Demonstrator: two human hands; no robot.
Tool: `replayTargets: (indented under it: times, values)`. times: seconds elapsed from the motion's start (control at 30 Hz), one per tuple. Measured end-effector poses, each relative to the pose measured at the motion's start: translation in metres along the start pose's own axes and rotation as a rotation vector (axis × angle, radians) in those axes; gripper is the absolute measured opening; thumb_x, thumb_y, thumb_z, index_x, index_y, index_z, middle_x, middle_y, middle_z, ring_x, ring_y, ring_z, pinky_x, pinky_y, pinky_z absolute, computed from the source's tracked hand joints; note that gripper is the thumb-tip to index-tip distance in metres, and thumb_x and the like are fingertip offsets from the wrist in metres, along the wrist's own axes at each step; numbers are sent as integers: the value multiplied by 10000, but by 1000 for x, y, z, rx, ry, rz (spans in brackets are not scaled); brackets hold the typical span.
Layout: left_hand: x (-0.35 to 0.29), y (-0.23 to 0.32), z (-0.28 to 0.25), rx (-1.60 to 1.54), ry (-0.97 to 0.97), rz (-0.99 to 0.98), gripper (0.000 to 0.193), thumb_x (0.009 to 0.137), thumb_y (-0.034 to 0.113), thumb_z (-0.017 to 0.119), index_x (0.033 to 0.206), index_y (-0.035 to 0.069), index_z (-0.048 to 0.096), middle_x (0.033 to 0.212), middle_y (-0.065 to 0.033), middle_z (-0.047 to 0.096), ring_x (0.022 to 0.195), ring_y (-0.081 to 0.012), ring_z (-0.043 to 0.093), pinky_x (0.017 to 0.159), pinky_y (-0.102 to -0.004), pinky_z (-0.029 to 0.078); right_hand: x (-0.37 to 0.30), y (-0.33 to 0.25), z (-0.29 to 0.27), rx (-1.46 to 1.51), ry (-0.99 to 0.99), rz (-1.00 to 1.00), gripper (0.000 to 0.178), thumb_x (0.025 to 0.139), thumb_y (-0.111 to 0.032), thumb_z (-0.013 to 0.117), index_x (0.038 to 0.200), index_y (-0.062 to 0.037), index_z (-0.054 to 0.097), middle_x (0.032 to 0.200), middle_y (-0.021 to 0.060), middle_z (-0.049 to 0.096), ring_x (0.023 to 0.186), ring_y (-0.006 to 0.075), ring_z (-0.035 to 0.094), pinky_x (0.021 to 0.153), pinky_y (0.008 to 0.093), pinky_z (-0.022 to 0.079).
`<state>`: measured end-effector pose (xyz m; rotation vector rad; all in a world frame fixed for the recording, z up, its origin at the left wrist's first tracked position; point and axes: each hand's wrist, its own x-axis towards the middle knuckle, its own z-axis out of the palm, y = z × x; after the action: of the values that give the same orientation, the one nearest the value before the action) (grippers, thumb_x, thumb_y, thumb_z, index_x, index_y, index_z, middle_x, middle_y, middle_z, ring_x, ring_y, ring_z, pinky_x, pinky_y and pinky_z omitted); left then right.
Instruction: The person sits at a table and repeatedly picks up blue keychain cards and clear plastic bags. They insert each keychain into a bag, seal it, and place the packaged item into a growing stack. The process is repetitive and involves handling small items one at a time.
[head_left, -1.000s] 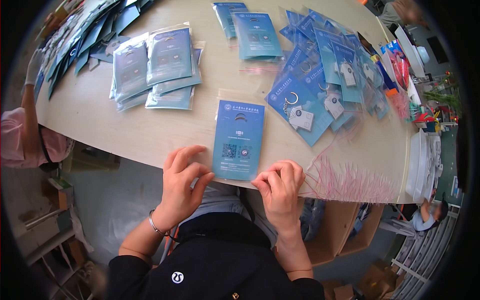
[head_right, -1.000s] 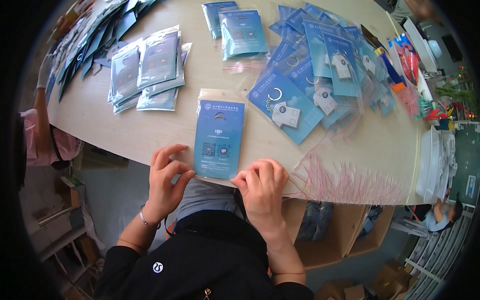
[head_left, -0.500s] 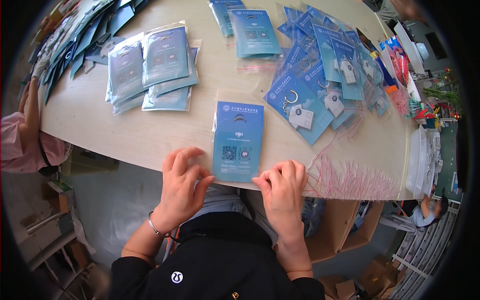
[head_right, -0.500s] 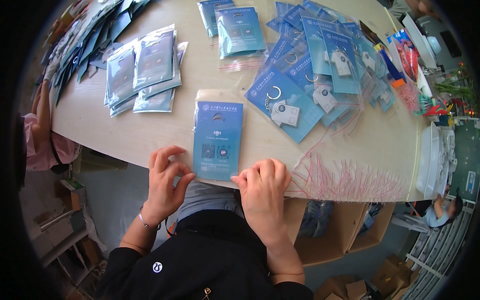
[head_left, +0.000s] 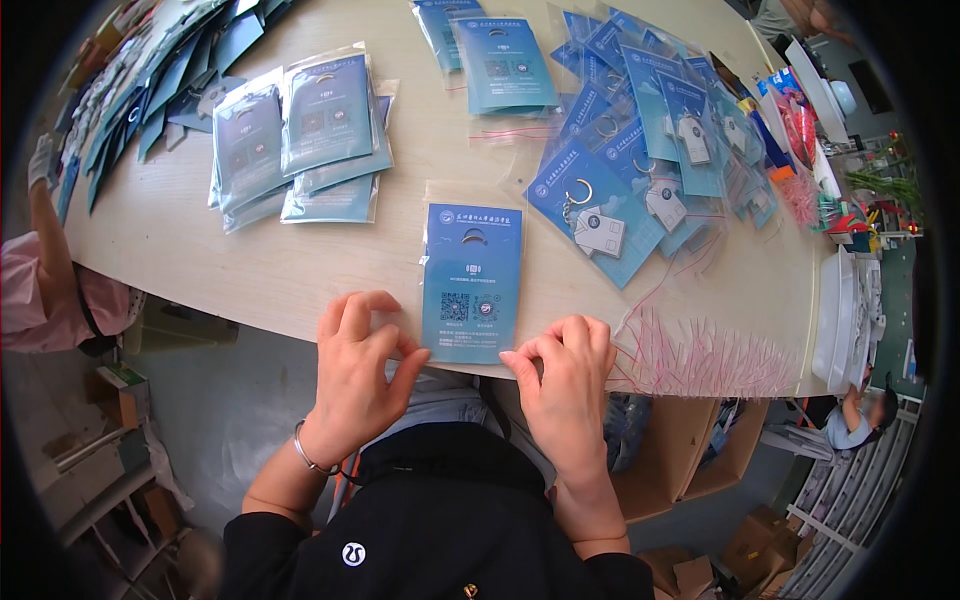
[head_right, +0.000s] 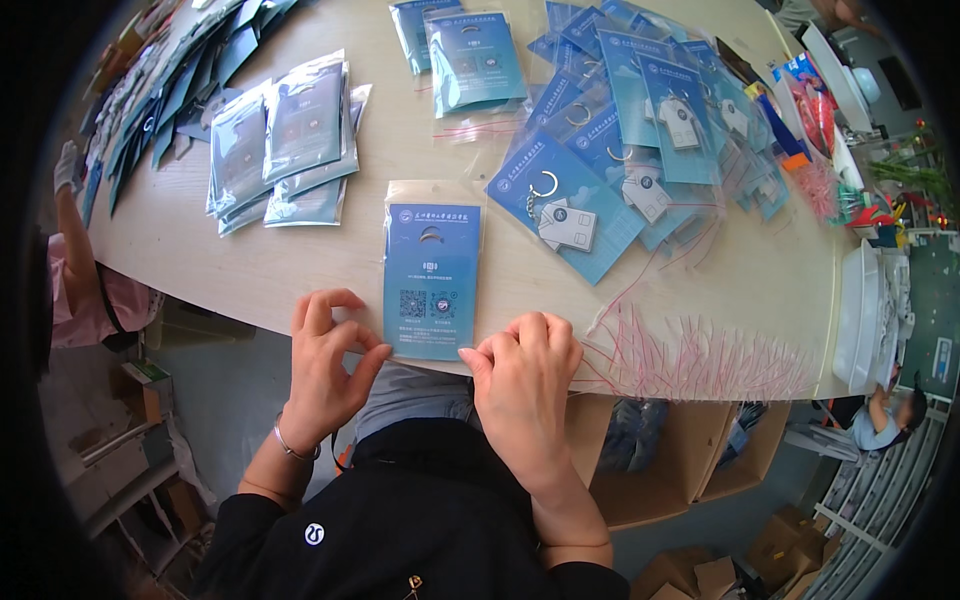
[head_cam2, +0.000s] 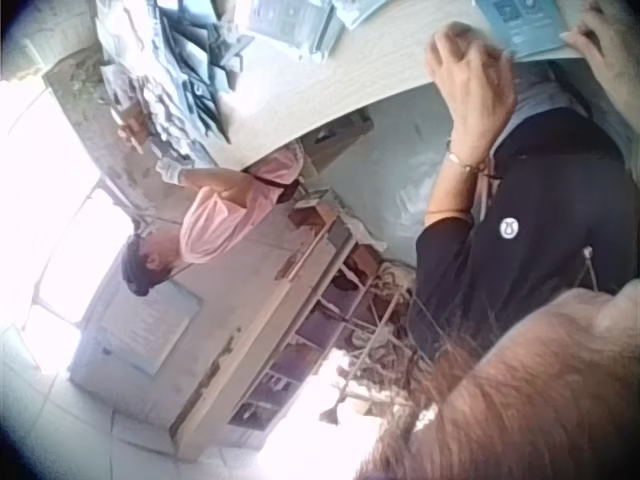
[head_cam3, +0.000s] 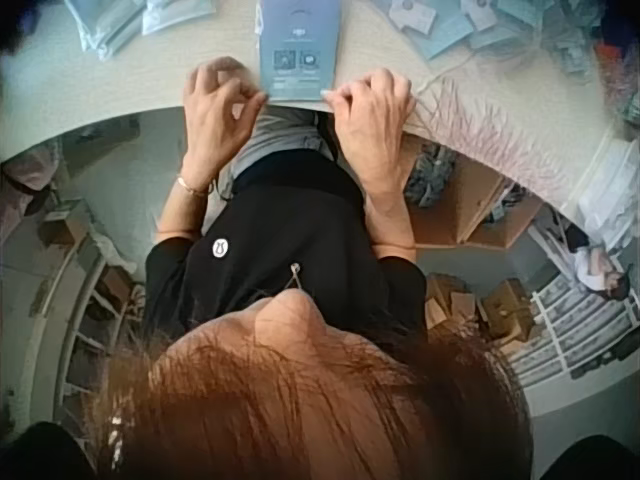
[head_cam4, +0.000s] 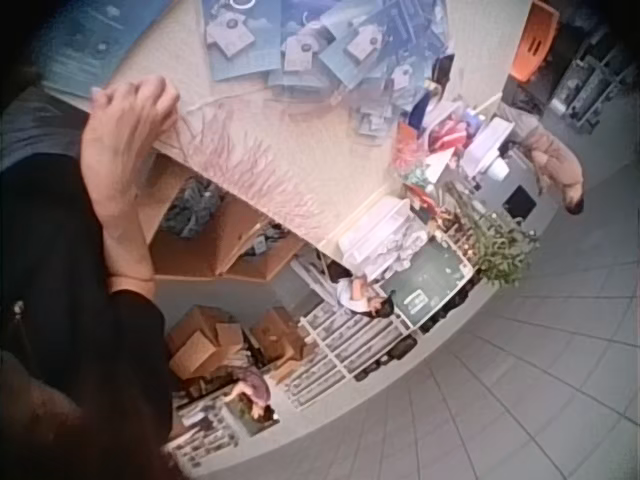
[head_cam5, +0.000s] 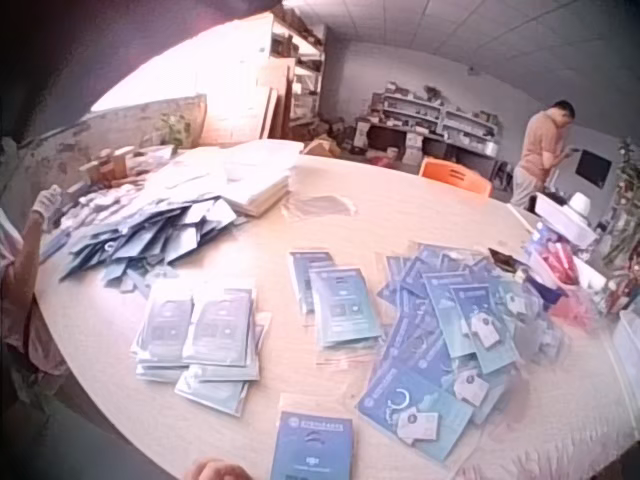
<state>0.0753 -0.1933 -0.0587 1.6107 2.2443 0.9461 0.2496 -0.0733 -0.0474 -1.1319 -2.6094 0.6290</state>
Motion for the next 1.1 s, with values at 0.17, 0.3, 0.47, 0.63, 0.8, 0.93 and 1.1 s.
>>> replayTargets:
  times: [0.17,0.3,0.47,0.63,0.8,0.93,1.1]
  values:
    - [1,11,7,25,71,-38,184,707,-14,682,874,53,642,1110,-136,545,1045,-329,507,908,-414,395,1,4,3,45,85,143,326,697,-206,826,821,-92,548,967,77,483,1019,299,433,892,459,335]
    - [-6,12,21,76,-121,343,475,797,54,569,1270,10,549,1385,-174,471,1296,-317,453,1085,-397,325,-4,2,7,81,121,136,357,685,-187,834,824,-100,517,966,78,471,1018,299,427,888,450,338]
    - [-3,22,37,318,-253,412,587,858,112,508,1427,5,406,1512,-145,371,1411,-242,345,1150,-396,263,11,9,-8,173,36,69,240,758,-100,764,858,-61,549,918,96,536,931,290,516,835,411,393]
    - [-19,-15,25,178,16,687,346,859,132,624,1203,124,660,1279,-77,624,1209,-220,579,1029,-368,438,104,-3,-18,75,219,-301,354,862,-129,659,1179,-5,566,1264,179,554,1194,340,513,977,432,410]
    - [15,-25,-39,350,363,732,315,861,101,606,1158,162,692,1283,-83,620,1198,-251,584,1018,-389,446,182,18,45,-291,101,-280,700,920,-450,559,1421,9,389,1501,203,348,1402,339,305,1141,488,228]
    - [83,-72,-52,548,233,348,429,825,-4,562,1233,99,640,1329,-169,567,1292,-343,485,1102,-451,353,144,-17,56,-296,16,-297,807,890,-543,544,1447,10,356,1515,206,322,1399,329,301,1143,515,206]
    - [98,-61,-31,516,62,282,575,847,24,534,1413,81,453,1479,-183,399,1397,-336,338,1157,-459,244,55,-26,49,-234,-7,-350,801,858,-500,606,1426,18,381,1500,213,334,1378,325,320,1117,529,238]
